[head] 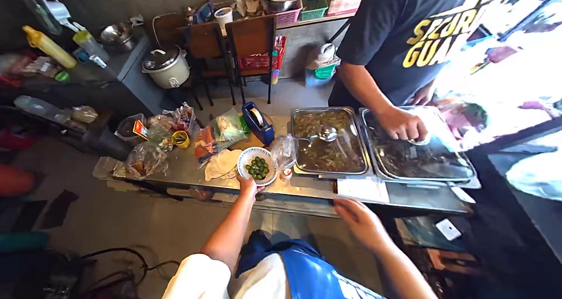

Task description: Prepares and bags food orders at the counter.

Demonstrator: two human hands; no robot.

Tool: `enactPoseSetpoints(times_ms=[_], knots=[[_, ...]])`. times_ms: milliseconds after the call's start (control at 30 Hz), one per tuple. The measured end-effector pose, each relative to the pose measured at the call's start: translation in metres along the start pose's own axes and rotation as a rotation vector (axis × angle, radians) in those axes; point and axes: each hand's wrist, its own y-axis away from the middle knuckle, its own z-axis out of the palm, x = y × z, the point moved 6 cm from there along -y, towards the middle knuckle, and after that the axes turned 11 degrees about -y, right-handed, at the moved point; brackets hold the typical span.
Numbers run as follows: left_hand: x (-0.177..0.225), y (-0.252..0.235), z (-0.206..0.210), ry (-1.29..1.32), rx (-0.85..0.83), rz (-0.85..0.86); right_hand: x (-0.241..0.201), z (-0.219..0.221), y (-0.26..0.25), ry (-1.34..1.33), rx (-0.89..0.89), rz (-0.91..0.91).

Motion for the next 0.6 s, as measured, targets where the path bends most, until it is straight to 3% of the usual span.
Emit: enactPoseSetpoints(times_ms=[100,200,433,600], knots=[[0.005,-0.011,-0.004,-0.060,-0.070,0.013,0.011,0.080,-0.068,-0.165,-0.174,0.330],[0.012,-0.021,-0.016,-0.067,-0.114,0.015,0.012,0.131,-0.109,-0.251,-0.119,0.482],[0.031,-0.011,-0.058,0.093,-0.188,-0.008,0.023,0.162,-0.131,-0.237,0.228,0.474],[0.052,0.001,-0.109,0.216,-0.099,0.068,0.031,0.156,-0.130,-0.268,0.329,0.427]])
